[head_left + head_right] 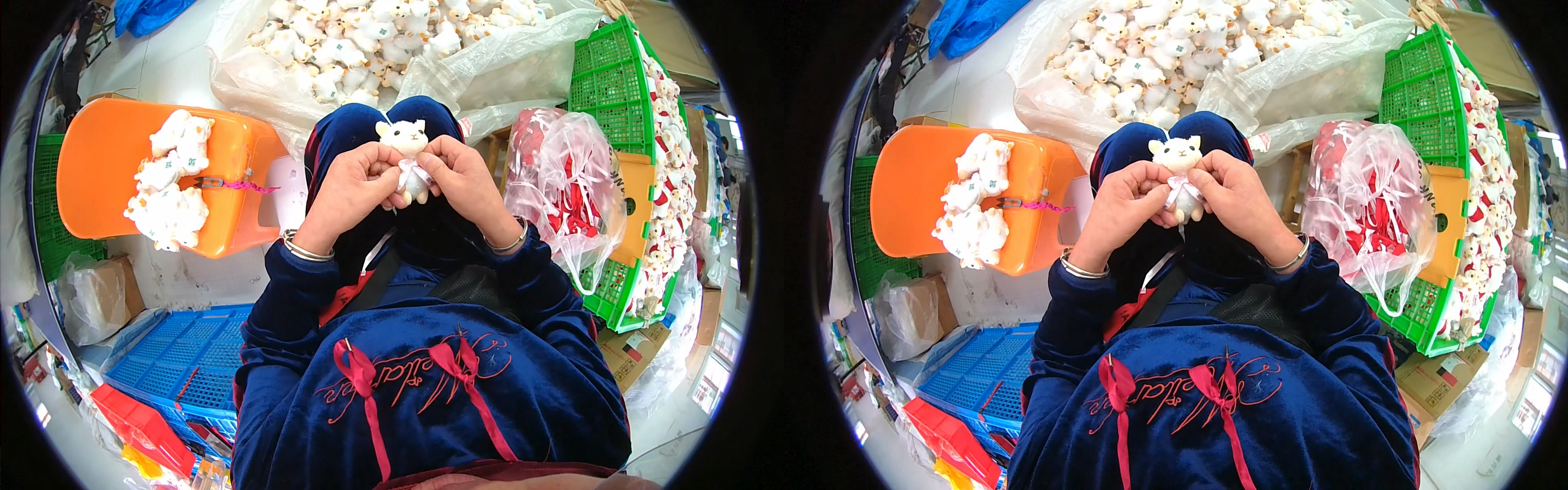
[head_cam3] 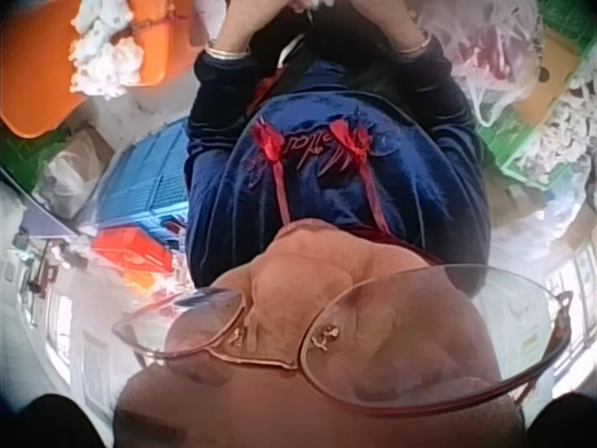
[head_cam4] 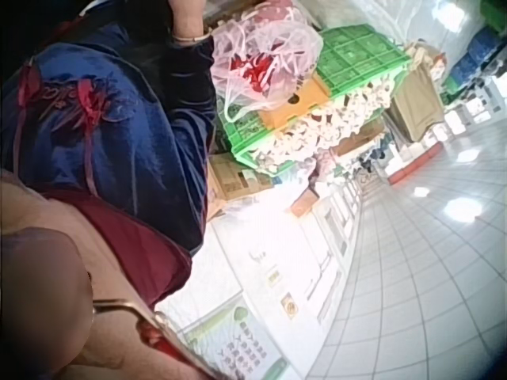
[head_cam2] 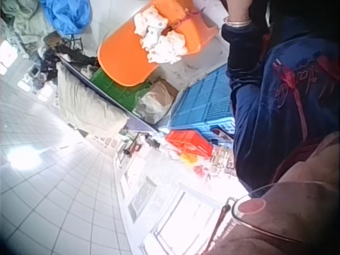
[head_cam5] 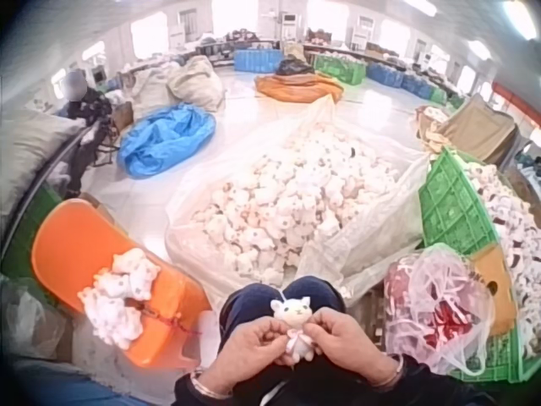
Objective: The person ties red ribbons around the necks of small white plush toys. They pick up each toy, wrap and knot the ribbon, then place the finished toy into a green crate.
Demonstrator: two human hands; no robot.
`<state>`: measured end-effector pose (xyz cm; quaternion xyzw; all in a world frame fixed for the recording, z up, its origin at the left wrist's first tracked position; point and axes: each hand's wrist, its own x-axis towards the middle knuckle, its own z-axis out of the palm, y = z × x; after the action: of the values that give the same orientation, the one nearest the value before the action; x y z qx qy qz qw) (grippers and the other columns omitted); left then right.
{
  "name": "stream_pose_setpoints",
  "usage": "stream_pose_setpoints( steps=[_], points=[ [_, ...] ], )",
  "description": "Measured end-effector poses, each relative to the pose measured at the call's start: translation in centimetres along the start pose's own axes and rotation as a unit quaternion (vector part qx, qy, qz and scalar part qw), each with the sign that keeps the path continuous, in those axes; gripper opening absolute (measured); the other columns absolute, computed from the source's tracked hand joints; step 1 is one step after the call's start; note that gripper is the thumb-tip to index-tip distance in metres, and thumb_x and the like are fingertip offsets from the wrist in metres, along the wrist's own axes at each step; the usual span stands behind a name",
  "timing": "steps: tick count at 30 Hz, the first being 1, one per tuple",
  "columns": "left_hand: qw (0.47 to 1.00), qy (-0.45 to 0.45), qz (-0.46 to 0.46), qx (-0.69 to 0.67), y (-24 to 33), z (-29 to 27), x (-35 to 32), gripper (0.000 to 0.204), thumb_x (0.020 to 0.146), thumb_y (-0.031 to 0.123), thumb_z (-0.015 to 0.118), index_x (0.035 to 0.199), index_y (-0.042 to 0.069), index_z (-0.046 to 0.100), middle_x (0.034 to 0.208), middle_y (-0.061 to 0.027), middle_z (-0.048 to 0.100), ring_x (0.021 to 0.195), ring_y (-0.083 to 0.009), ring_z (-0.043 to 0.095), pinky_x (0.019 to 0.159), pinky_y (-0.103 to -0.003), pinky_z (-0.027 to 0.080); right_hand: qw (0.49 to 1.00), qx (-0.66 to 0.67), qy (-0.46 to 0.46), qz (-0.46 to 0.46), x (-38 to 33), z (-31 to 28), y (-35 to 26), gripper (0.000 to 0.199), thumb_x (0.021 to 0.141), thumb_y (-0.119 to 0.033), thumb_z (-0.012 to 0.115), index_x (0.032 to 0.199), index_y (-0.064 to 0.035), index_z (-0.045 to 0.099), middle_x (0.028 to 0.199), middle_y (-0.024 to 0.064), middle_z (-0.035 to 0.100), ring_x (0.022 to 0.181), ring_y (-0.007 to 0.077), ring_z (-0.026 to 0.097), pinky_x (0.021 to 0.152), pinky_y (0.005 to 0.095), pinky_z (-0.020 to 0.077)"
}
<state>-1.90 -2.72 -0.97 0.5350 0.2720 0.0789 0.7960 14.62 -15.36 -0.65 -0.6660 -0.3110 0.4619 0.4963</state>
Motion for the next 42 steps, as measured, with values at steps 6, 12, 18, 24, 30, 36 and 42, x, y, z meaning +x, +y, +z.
stream_pose_setpoints(
  steps=[6, 12, 18, 24, 30, 36, 42],
  points=[
    [1.0, -0.004, -0.008, -0.008, -0.1, -0.1, 0.1, 0.015, 0.102, 0.011, 0.06, 0.111, -0.001, 0.062, 0.089, -0.0073, 0.07, 0.069, -0.0112, 0.07, 0.062, -0.022, 0.058, 0.999, -0.035, 0.001, -0.027, 0.1, 0.1, 0.3, 0.016, 0.101, -0.015, 0.062, 0.096, 0.0009, 0.062, 0.084, 0.0011, 0.063, 0.077, 0.007, 0.055, 0.068, 0.0258, 0.0477],
    [0.997, 0.019, -0.03, -0.062, -0.5, 0.0, 0.3, 0.015, 0.104, 0.014, 0.057, 0.11, 0.001, 0.058, 0.086, -0.0076, 0.069, 0.066, -0.0123, 0.07, 0.061, -0.023, 0.058, 0.997, -0.067, -0.001, -0.043, 0.1, 0.3, 0.3, 0.017, 0.101, -0.014, 0.061, 0.094, 0.0014, 0.06, 0.083, 0.0024, 0.062, 0.077, 0.0082, 0.054, 0.068, 0.0277, 0.0475],
    [0.998, 0.034, -0.013, -0.054, -0.4, 0.2, 0.0, 0.019, 0.101, 0.012, 0.059, 0.113, -0.002, 0.059, 0.084, -0.0088, 0.072, 0.066, -0.0121, 0.071, 0.057, -0.021, 0.053, 0.997, -0.059, 0.008, -0.041, -0.1, 0.3, -0.1, 0.016, 0.101, -0.014, 0.062, 0.094, 0.0013, 0.061, 0.082, 0.002, 0.062, 0.076, 0.0074, 0.053, 0.067, 0.0266, 0.0467],
    [0.999, 0.014, -0.016, -0.045, -0.3, 0.2, 0.2, 0.016, 0.101, 0.013, 0.063, 0.11, -0.001, 0.064, 0.088, -0.0072, 0.072, 0.068, -0.0116, 0.071, 0.062, -0.023, 0.059, 0.998, -0.023, 0.03, -0.054, 0.0, 0.7, 0.2, 0.012, 0.096, -0.01, 0.067, 0.097, 0.0005, 0.062, 0.085, 0.0036, 0.063, 0.076, 0.0089, 0.056, 0.066, 0.0274, 0.0475],
    [0.998, 0.025, -0.015, -0.058, -0.2, 0.6, 0.4, 0.017, 0.101, 0.016, 0.064, 0.107, 0.0, 0.066, 0.086, -0.0061, 0.071, 0.066, -0.0104, 0.07, 0.059, -0.021, 0.057, 0.942, -0.231, 0.073, -0.234, -0.7, 0.4, -2.2, 0.012, 0.085, -0.005, 0.072, 0.094, -0.0019, 0.066, 0.089, 0.0098, 0.061, 0.08, 0.0223, 0.063, 0.069, 0.032, 0.0503],
    [0.998, 0.018, -0.008, -0.063, -0.5, 0.4, 0.6, 0.018, 0.102, 0.017, 0.064, 0.107, 0.0, 0.067, 0.085, -0.0061, 0.071, 0.066, -0.0101, 0.069, 0.059, -0.021, 0.056, 0.946, -0.236, 0.064, -0.213, -0.4, 1.0, -2.0, 0.009, 0.086, -0.006, 0.072, 0.091, -0.0011, 0.067, 0.089, 0.0089, 0.062, 0.076, 0.0209, 0.063, 0.068, 0.0312, 0.0499],
    [0.998, 0.018, -0.003, -0.068, -0.7, 0.4, 0.7, 0.019, 0.102, 0.017, 0.064, 0.107, 0.0, 0.067, 0.085, -0.0057, 0.071, 0.065, -0.0099, 0.069, 0.059, -0.021, 0.056, 0.978, -0.144, 0.043, -0.143, -0.5, 0.9, -1.4, 0.008, 0.089, -0.006, 0.071, 0.092, 0.0002, 0.066, 0.085, 0.0058, 0.06, 0.072, 0.0126, 0.059, 0.063, 0.0269, 0.0476]
  ],
)
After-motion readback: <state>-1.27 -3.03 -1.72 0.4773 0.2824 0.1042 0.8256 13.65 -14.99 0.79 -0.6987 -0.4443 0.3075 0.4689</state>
